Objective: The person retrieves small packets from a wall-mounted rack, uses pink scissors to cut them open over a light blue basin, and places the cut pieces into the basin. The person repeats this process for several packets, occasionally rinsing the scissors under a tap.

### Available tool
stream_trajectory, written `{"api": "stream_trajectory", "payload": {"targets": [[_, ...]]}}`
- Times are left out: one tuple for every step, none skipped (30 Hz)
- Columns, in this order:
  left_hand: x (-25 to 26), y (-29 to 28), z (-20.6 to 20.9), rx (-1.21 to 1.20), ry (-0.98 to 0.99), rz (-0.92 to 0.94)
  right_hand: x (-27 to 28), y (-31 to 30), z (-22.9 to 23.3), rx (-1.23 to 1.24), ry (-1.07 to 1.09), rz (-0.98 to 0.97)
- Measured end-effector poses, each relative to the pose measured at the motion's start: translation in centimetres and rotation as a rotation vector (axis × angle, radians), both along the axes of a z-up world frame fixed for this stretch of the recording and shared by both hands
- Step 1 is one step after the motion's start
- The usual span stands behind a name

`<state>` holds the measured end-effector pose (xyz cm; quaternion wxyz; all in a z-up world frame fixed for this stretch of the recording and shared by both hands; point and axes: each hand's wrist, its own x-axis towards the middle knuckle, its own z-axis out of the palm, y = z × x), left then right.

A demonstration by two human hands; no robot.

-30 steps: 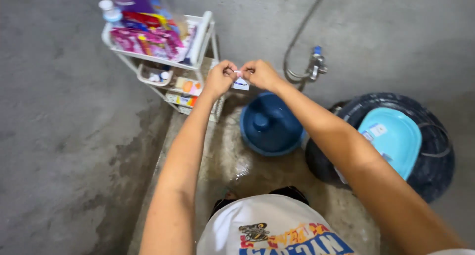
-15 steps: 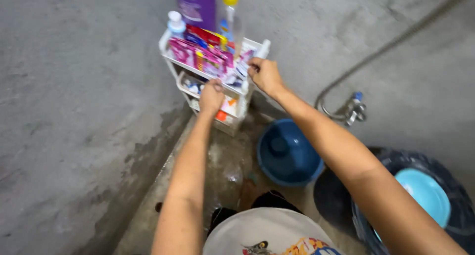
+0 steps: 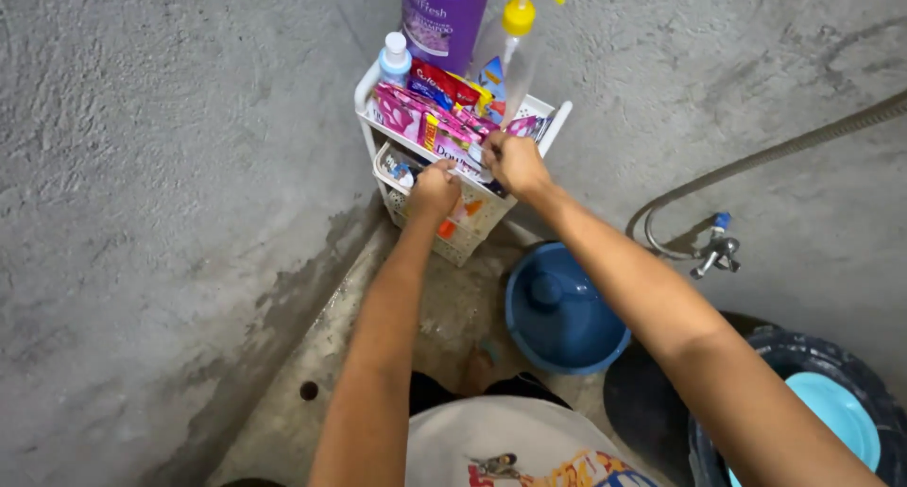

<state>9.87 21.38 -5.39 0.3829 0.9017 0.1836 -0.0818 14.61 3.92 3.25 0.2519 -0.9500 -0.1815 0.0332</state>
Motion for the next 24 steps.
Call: {"api": "stream_trajectory", "payload": {"targets": [[-0.2, 0.2, 0.2, -0.001, 0.002, -0.008, 0.5, 0.1, -1.1, -0.001, 0.002, -0.008], [-0.3, 0.5, 0.3, -0.020, -0.007, -0.020, 1.0, 0.2, -2.2, 0.005, 0.012, -0.014], [-0.3, 0.8, 0.6, -0.041, -0.019, -0.029, 1.7, 0.4, -3.2, 0.009, 0.020, -0.017], [0.3, 0.9, 0.3, -0.042, -0.020, -0.035, 0.8, 0.9, -1.6, 0.008, 0.018, -0.023], [0.7, 1.1, -0.1, -0.049, -0.059, -0.060, -0.3, 1.4, -0.2, -0.063, 0.014, -0.030], [1.0, 1.2, -0.5, -0.056, -0.099, -0.086, -1.4, 1.9, 1.2, -0.135, 0.010, -0.037], [1.6, 1.2, -1.4, -0.059, -0.098, -0.084, -1.5, 2.3, 1.5, -0.138, 0.011, -0.035], [2.2, 1.3, -2.3, -0.070, -0.124, -0.101, -1.7, 2.6, 1.9, -0.205, -0.009, -0.035], [2.6, 1.3, -3.2, -0.080, -0.145, -0.117, -2.0, 3.0, 2.1, -0.272, -0.025, -0.034], [2.2, 1.7, -2.8, -0.082, -0.141, -0.115, -1.7, 3.3, 1.3, -0.274, -0.021, -0.031], [1.8, 1.7, -2.5, -0.083, -0.129, -0.139, -1.5, 3.3, 0.5, -0.312, -0.022, -0.033], [1.4, 1.7, -2.1, -0.083, -0.117, -0.163, -1.4, 3.2, -0.3, -0.351, -0.023, -0.035], [1.8, 1.7, -2.8, -0.087, -0.115, -0.165, -1.3, 3.0, -0.3, -0.354, -0.020, -0.037], [2.1, 1.6, -3.4, -0.072, -0.103, -0.166, -1.3, 2.8, -0.3, -0.348, -0.027, -0.031], [2.5, 1.8, -4.0, -0.054, -0.093, -0.168, -1.2, 2.8, -0.2, -0.338, -0.036, -0.026], [2.0, 1.9, -3.0, -0.055, -0.091, -0.170, -1.0, 2.7, -0.6, -0.339, -0.034, -0.027], [1.6, 1.8, -1.9, -0.043, -0.072, -0.173, -0.7, 2.5, -1.0, -0.352, -0.037, -0.012], [1.1, 1.7, -0.8, -0.031, -0.053, -0.177, -0.4, 2.2, -1.3, -0.366, -0.041, 0.003], [1.2, 1.6, -1.0, -0.032, -0.054, -0.183, -0.4, 2.0, -1.5, -0.366, -0.040, -0.003], [1.3, 1.4, -1.2, -0.021, -0.046, -0.198, -0.3, 1.7, -1.7, -0.371, -0.051, 0.001], [1.3, 1.3, -1.4, -0.010, -0.037, -0.212, -0.2, 1.5, -1.9, -0.375, -0.062, 0.006], [1.1, 1.3, -0.5, -0.010, -0.037, -0.217, 0.4, 1.4, -2.0, -0.374, -0.060, 0.001], [0.7, 1.2, 0.2, -0.041, -0.034, -0.222, 0.8, 1.3, -2.3, -0.368, -0.080, 0.005], [0.2, 1.2, 1.0, -0.073, -0.032, -0.227, 1.2, 1.1, -2.6, -0.362, -0.100, 0.008]]}}
